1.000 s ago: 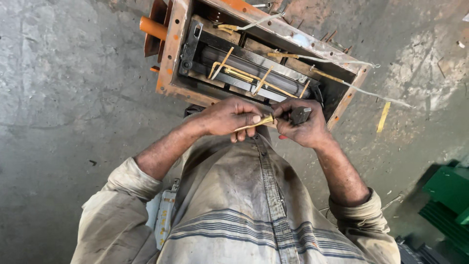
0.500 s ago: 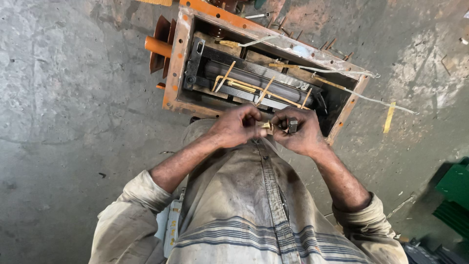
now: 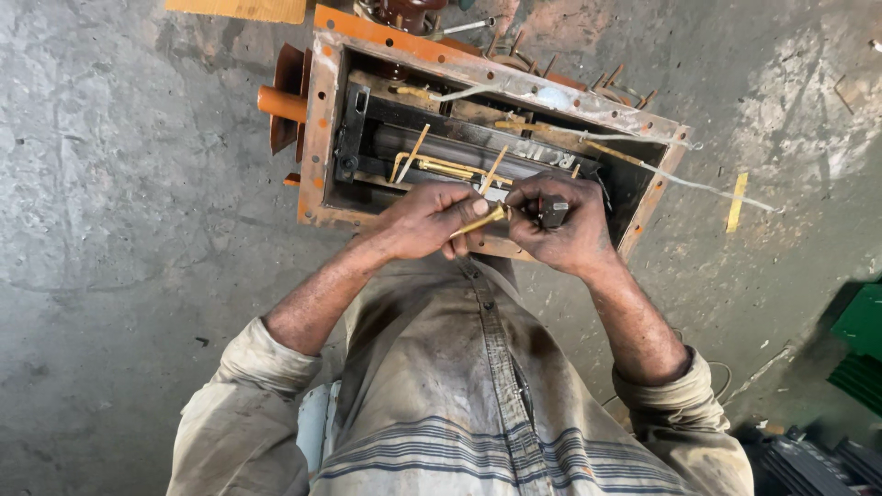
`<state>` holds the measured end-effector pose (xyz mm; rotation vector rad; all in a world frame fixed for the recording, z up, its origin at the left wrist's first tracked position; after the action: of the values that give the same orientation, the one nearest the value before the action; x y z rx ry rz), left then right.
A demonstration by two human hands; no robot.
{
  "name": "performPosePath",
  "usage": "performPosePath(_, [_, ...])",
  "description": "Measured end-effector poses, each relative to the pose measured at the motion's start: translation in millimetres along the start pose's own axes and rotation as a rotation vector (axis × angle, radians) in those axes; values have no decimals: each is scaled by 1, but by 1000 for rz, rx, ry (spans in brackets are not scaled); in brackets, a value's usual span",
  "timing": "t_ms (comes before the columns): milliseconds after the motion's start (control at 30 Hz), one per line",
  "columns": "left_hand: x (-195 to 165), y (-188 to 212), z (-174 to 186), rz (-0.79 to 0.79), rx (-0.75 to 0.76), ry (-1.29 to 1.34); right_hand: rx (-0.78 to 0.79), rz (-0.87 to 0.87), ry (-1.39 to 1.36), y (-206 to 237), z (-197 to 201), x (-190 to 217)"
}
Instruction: The person works on an orange transformer unit on the factory floor, using red-handled pliers to cut and route white wires inside the open tank. They then fit brass fittings and hardware onto the transformer's top plate, unwrap a plastic-wrapped brass part, and thread it into place inside the tank.
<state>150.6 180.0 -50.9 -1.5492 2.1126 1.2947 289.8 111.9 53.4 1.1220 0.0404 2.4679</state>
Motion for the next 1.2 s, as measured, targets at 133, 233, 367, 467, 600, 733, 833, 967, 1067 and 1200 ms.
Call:
performPosePath(133, [-43,8,3,-505,-73,-140,-9,-42,-9,-8,4,-3])
performPosePath(233, [-22,0,12,-122,-109,-42,-35,5,-2,-12,7,0])
performPosePath(367, [-25,-2,11,-133,-11,-208,-51,82,18,-16,6,6])
performPosePath(467, [-40,1,16,-375,-76,-251,-53,46,22,-21,3,5])
performPosePath(600, [-19,-7,17,-54,36,37,-68,98,-15,-26,3,12])
performPosePath(733, [-22,-9,23,-45,-5,-127,-67,90,10,-30,2,13])
performPosePath(833, [-50,-4,28,-430,-82,-93,-78,83,-10,-32,3,11])
performPosePath(967, [-21,-14,23,-4,37,24,-79,69,10,-35,3,6])
performPosePath(1067, [-34,-15,26,-163,1,-90,-73,60,31,-37,2,4])
performPosePath(1200, [-41,-16,30,-155,-57,-103,-76,-1,36,-40,1,-3])
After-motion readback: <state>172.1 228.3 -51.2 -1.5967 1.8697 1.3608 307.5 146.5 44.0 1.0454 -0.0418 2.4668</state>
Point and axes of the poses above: each hand's wrist, its own y-axis away from the middle knuckle, its own z-axis out of the back of the hand, x = y × z, the point moved 7 cm from there along -y, towards the middle knuckle, and after that the axes turned 10 degrees about y, right-handed, at the moved point
